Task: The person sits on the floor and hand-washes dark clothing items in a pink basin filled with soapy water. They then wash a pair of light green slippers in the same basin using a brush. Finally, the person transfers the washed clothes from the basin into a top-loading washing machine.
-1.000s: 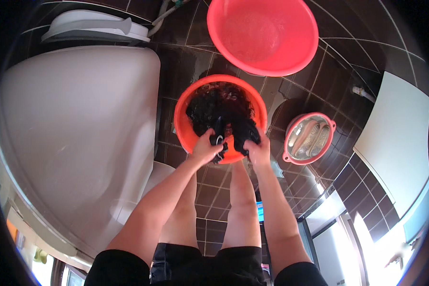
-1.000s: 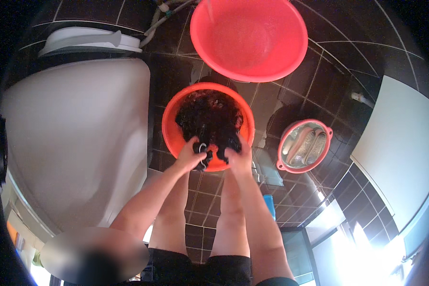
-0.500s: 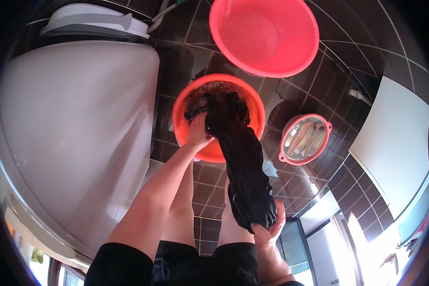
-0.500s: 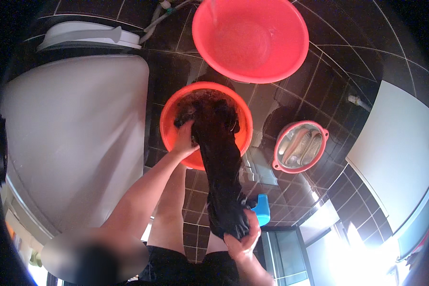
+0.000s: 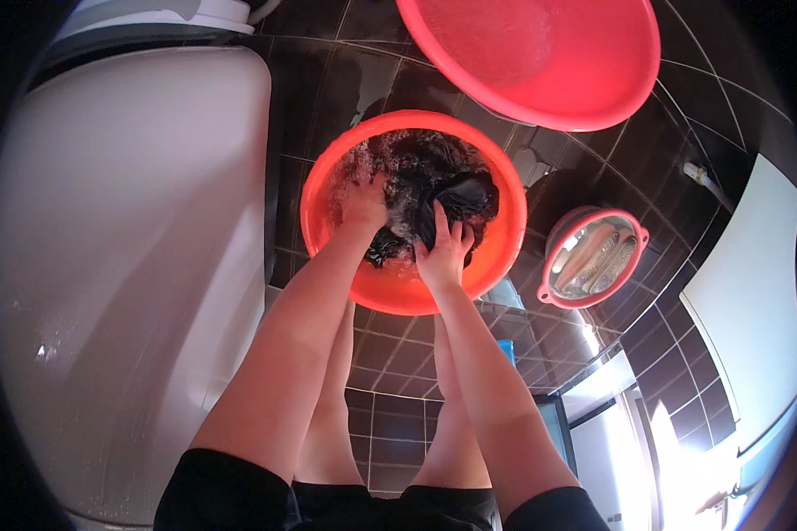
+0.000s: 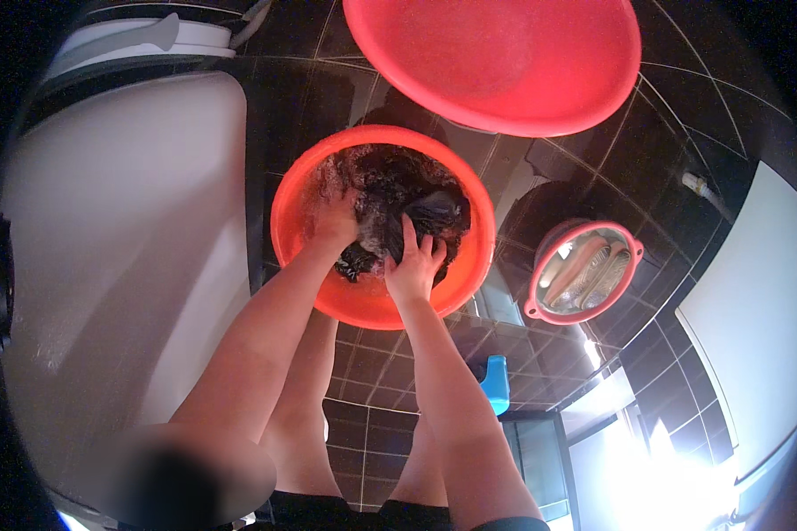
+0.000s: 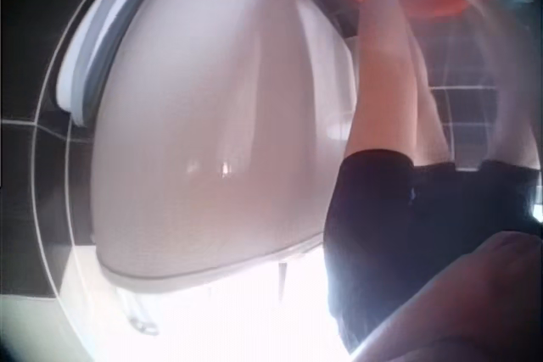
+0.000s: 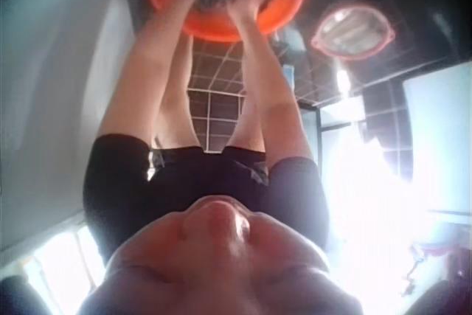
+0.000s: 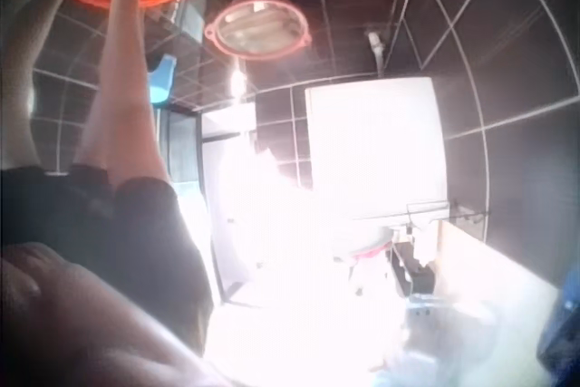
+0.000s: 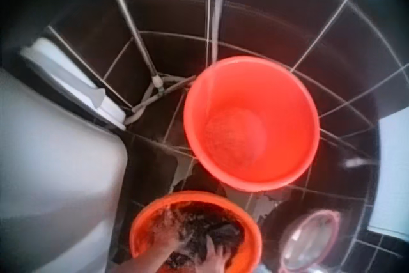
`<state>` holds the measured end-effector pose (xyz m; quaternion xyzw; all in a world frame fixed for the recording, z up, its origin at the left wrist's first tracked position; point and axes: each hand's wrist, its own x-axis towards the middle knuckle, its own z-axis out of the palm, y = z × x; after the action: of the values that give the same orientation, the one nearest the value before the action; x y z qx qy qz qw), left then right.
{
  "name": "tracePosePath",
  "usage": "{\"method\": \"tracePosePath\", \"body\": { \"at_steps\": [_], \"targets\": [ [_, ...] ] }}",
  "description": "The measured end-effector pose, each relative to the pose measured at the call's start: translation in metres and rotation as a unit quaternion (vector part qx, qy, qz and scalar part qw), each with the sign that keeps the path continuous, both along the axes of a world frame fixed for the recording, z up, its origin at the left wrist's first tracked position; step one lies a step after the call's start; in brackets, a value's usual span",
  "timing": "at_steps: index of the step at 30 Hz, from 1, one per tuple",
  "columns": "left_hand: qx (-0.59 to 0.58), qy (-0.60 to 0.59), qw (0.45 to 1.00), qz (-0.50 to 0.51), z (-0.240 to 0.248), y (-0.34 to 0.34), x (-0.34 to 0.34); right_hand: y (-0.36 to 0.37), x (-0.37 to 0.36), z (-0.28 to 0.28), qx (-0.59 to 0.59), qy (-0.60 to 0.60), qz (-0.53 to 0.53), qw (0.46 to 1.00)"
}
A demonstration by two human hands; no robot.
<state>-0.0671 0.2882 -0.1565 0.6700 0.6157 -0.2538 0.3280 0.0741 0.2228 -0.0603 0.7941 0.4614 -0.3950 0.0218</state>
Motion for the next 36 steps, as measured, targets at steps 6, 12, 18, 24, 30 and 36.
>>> {"method": "tracePosePath", "body": {
  "at_steps": [6,12,18,24,30,36],
  "targets": [
    [0.049,-0.180,0.923,0.337,-0.097,-0.039,-0.087,0.019,-0.033,-0.072,-0.041,0.021,0.102,0.994],
    [-0.017,-0.023,0.999,0.038,0.047,0.007,-0.005,0.017,0.038,-0.076,-0.086,0.111,-0.004,0.990],
    [0.096,-0.156,0.978,0.102,0.155,-0.026,-0.015,-0.019,0.025,0.045,0.092,0.232,-0.114,0.962],
    [0.131,-0.278,0.934,0.180,0.296,-0.040,-0.012,-0.041,0.031,0.204,0.086,0.320,-0.198,0.923],
    [0.208,-0.308,0.908,0.195,0.455,-0.049,-0.017,-0.028,0.020,0.375,0.122,0.274,-0.111,0.948],
    [0.228,-0.350,0.876,0.242,0.584,-0.043,-0.024,-0.009,0.017,0.531,0.167,0.332,-0.063,0.926]
  ]
}}
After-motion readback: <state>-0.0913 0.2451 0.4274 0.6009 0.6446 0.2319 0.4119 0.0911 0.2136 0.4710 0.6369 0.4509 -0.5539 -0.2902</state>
